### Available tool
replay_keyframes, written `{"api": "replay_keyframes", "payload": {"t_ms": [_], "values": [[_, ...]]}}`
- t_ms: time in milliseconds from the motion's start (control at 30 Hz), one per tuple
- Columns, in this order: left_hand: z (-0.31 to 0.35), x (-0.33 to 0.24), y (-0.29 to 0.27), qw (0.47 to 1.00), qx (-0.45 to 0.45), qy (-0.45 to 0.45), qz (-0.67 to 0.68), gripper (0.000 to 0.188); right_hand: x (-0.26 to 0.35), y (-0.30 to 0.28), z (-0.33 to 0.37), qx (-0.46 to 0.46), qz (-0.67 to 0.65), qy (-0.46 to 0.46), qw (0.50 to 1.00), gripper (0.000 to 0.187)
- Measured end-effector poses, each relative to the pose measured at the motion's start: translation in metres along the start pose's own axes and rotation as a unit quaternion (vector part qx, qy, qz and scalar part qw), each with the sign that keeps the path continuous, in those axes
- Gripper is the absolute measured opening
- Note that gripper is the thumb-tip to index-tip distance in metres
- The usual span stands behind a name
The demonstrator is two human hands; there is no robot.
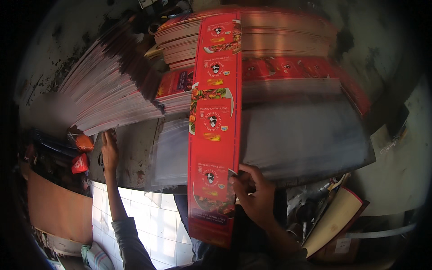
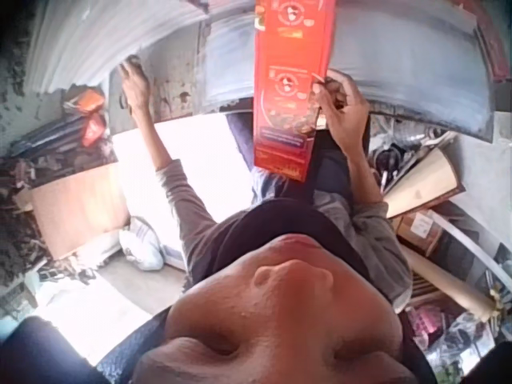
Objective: The person slides printed cardboard strips into plastic sleeves by hand, cuts the edge of a cardboard strip with scissors, and inserts additional cardboard strips into plastic sleeves.
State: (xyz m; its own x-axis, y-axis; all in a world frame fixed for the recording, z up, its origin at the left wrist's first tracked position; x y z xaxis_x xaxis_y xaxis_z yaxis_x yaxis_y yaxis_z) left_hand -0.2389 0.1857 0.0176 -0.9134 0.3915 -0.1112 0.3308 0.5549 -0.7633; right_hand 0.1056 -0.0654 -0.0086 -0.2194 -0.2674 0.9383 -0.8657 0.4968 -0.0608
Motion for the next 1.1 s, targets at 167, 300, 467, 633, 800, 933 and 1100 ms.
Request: {"api": "replay_keyframes", "payload": {"t_ms": [167, 300, 467, 633, 800, 933, 1100], "values": [[0.031, -0.029, -0.103, 0.897, -0.265, -0.119, 0.333, 0.013, -0.003, 0.001, -0.001, 0.016, 0.011, -0.013, 1.0, 0.026], [0.047, -0.09, -0.164, 0.724, -0.337, -0.238, 0.553, 0.017, -0.002, 0.002, -0.008, 0.016, -0.003, -0.024, 1.0, 0.024], [0.043, -0.2, -0.072, 0.339, 0.015, -0.157, 0.928, 0.024, 0.001, 0.004, -0.012, 0.048, 0.037, -0.017, 0.998, 0.026], [0.062, -0.256, 0.004, 0.308, 0.138, -0.301, 0.892, 0.019, 0.008, 0.006, 0.002, 0.143, 0.023, 0.03, 0.989, 0.038], [0.062, -0.253, 0.015, 0.273, 0.118, -0.31, 0.903, 0.017, 0.028, 0.001, 0.019, 0.161, 0.162, -0.124, 0.966, 0.045], [0.063, -0.261, 0.014, 0.31, 0.106, -0.318, 0.89, 0.018, 0.02, 0.018, 0.026, 0.27, 0.027, -0.025, 0.962, 0.05], [0.063, -0.263, 0.0, 0.545, 0.105, -0.309, 0.772, 0.017, -0.003, 0.031, 0.025, 0.294, -0.165, 0.1, 0.936, 0.058]]}}
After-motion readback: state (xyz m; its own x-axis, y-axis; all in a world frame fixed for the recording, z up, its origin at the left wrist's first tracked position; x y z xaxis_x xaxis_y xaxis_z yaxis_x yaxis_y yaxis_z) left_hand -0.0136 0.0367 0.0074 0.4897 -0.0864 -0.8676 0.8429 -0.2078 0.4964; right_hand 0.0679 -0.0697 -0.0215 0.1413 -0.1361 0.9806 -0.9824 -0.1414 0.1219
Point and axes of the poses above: each hand's wrist, its own z-axis away from the middle knuckle, its own y-axis out of the palm, x = y × z, the point moved 6 cm from there along -z, towards the middle knuckle, and after that the axes turned 4 degrees about -y, right-handed, at the moved point
